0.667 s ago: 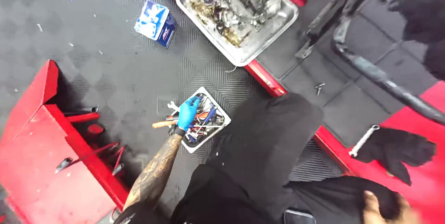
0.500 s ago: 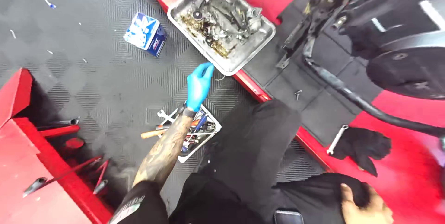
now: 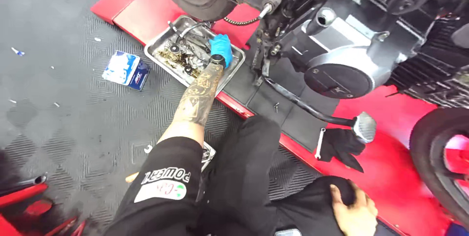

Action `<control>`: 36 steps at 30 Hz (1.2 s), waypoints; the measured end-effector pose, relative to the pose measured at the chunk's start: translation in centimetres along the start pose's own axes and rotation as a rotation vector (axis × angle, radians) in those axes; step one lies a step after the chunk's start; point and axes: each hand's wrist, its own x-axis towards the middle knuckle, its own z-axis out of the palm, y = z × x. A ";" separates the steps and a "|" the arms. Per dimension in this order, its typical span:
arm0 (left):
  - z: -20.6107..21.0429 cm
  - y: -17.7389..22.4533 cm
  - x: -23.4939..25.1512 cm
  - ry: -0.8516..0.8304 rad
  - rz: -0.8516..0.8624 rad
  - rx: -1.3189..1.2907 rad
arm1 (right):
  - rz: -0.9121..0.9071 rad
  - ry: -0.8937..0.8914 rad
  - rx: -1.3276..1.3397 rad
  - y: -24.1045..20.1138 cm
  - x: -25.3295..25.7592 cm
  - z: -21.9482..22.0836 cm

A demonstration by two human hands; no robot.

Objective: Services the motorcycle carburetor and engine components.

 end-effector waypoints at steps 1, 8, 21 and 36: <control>2.6 -1.6 2.2 0.163 0.080 -0.009 | 0.001 0.003 0.002 0.1 0.1 0.1; 6.5 -7.2 -0.4 0.613 0.531 -0.406 | 0.026 0.014 0.027 0.8 -0.1 0.5; 7.6 -9.5 -21.4 1.237 0.845 -0.633 | -0.175 0.191 0.177 0.8 -0.7 0.0; 8.9 6.1 -33.3 0.643 1.549 -0.672 | -0.761 -0.133 1.178 -16.0 -5.0 -9.5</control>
